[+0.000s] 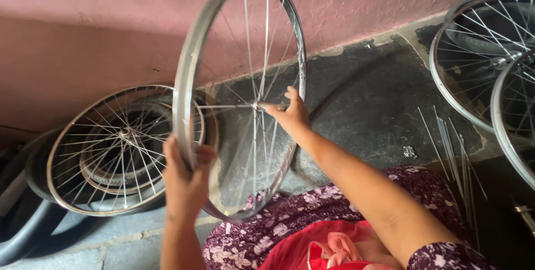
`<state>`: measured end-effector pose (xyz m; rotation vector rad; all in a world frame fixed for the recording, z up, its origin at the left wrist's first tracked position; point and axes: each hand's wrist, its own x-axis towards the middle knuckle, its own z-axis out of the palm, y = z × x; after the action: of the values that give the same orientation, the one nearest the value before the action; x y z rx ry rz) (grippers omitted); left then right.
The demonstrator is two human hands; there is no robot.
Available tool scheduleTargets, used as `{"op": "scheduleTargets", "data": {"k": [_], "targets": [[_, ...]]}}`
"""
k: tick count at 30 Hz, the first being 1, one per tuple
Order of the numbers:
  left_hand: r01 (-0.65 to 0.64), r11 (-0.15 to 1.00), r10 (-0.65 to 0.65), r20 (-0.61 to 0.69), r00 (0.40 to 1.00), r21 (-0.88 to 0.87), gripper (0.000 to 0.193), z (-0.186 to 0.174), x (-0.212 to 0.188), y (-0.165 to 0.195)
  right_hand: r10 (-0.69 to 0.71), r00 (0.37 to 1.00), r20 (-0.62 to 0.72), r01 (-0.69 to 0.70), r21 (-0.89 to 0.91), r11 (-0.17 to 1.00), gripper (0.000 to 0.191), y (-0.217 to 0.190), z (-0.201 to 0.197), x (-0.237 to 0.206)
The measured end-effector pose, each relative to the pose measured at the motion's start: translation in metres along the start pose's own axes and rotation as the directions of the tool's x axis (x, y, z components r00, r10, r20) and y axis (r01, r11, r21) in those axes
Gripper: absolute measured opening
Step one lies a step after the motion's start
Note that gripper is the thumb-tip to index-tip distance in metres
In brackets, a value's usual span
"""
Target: The person sits on the floor holding a bicycle rim with hub, threading spokes through the hub flange and into the rim holes one at a time, rotating the wheel as they work. They pick loose spokes from a bundle on the floor beside them and seat each spoke end into the rim.
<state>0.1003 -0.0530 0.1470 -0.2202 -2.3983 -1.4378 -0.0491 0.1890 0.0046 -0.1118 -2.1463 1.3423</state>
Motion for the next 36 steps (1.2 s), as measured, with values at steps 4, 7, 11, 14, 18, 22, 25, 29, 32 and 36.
{"op": "scheduleTargets", "data": {"k": [4, 7, 11, 14, 18, 22, 25, 29, 32, 36], "targets": [[-0.181, 0.977, 0.183, 0.008, 0.983, -0.109, 0.057, 0.001, -0.023, -0.002, -0.002, 0.993, 0.122, 0.015, -0.11, 0.994, 0.048, 0.007, 0.006, -0.005], [-0.052, 0.715, 0.046, -0.028, 0.999, -0.697, 0.055, 0.003, -0.013, -0.031, 0.054, 0.988, 0.143, -0.064, 0.072, 0.995, 0.064, 0.014, 0.002, -0.009], [0.441, 0.398, -0.622, 0.117, 0.774, -0.804, 0.051, 0.029, 0.035, -0.089, 0.112, 0.985, 0.129, -0.139, 0.228, 0.964, 0.085, 0.015, -0.008, -0.011], [0.587, 0.265, -0.55, 0.38, 0.744, -0.765, 0.045, 0.053, 0.056, -0.114, 0.116, 0.988, 0.106, -0.134, 0.194, 0.972, 0.094, 0.011, -0.016, -0.008], [0.552, 0.336, -0.505, 0.349, 0.789, -0.763, 0.042, 0.081, 0.089, -0.11, 0.103, 0.99, 0.094, -0.121, 0.21, 0.97, 0.1, 0.002, -0.02, -0.008], [0.495, 0.391, -0.52, 0.257, 0.814, -0.776, 0.032, 0.09, 0.106, -0.095, 0.101, 0.985, 0.137, -0.124, 0.171, 0.977, 0.1, -0.006, -0.018, -0.016], [0.357, 0.43, -0.419, 0.167, 0.893, -0.829, 0.02, 0.085, 0.101, -0.095, 0.081, 0.987, 0.139, -0.107, 0.189, 0.976, 0.101, -0.008, -0.017, -0.021], [0.352, 0.337, -0.511, 0.145, 0.847, -0.873, 0.01, 0.072, 0.09, -0.106, 0.046, 0.994, 0.103, -0.072, 0.264, 0.962, 0.104, -0.007, -0.016, -0.022], [0.324, 0.321, -0.524, 0.118, 0.843, -0.89, 0.01, 0.065, 0.084, -0.117, 0.013, 0.997, 0.078, -0.032, 0.253, 0.967, 0.101, -0.007, -0.011, -0.024], [0.262, 0.281, -0.476, 0.103, 0.874, -0.923, 0.014, 0.066, 0.085, -0.122, -0.056, 0.997, 0.057, 0.045, 0.185, 0.982, 0.092, -0.008, -0.005, -0.024]]}}
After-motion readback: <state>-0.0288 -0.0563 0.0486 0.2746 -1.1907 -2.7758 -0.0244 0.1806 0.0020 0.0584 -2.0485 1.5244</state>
